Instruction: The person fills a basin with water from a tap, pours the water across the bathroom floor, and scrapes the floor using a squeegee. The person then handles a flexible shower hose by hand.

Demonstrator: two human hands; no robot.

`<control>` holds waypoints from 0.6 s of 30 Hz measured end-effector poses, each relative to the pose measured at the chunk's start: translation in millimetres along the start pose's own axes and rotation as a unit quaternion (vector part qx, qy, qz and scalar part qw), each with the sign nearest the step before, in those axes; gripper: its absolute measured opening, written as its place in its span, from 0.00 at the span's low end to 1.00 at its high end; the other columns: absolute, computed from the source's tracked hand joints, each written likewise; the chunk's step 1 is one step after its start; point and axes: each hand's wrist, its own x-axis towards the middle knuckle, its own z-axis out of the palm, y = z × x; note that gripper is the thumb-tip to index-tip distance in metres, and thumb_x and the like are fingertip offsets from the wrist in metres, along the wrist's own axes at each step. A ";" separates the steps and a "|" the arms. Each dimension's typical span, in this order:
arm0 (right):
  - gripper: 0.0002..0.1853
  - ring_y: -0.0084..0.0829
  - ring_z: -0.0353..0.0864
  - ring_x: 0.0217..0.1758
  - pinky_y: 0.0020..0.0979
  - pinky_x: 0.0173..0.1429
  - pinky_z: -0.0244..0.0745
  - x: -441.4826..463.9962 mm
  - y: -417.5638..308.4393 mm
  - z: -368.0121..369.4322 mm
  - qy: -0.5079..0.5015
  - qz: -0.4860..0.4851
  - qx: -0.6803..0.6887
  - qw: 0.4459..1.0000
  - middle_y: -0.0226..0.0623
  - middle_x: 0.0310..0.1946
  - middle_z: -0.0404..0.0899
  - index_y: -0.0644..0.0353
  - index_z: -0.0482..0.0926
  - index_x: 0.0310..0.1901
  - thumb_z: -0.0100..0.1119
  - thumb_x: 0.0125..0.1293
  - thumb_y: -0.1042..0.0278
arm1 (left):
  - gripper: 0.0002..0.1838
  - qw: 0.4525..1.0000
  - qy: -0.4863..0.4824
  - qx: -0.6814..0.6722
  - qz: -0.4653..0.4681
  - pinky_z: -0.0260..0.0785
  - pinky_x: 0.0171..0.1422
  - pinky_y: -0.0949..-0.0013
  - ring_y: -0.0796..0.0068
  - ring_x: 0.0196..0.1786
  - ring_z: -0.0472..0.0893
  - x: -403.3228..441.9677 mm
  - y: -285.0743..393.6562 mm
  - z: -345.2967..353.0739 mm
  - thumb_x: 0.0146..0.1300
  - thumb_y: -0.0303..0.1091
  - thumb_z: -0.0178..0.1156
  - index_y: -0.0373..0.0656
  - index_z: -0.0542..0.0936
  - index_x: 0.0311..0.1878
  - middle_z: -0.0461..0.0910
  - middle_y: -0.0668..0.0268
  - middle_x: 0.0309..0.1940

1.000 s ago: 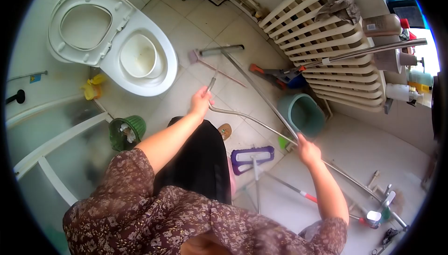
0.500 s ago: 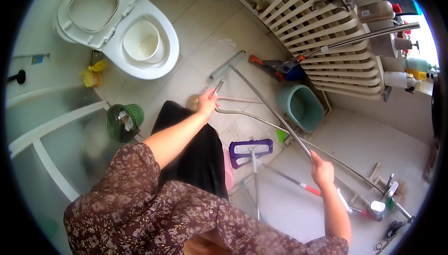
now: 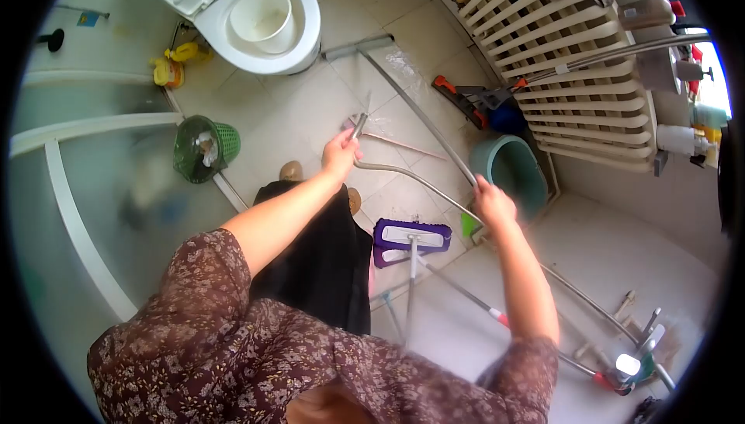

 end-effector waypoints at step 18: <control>0.12 0.47 0.72 0.25 0.39 0.30 0.67 -246.8 56.7 -70.7 0.026 0.093 -0.046 0.994 0.49 0.18 0.71 0.55 0.73 0.41 0.46 0.55 0.66 | 0.15 0.989 0.033 -0.069 -0.123 0.64 0.30 0.78 0.80 0.23 0.71 -55.5 -88.0 -43.5 0.56 0.26 0.45 0.36 0.68 0.49 0.72 0.68 0.25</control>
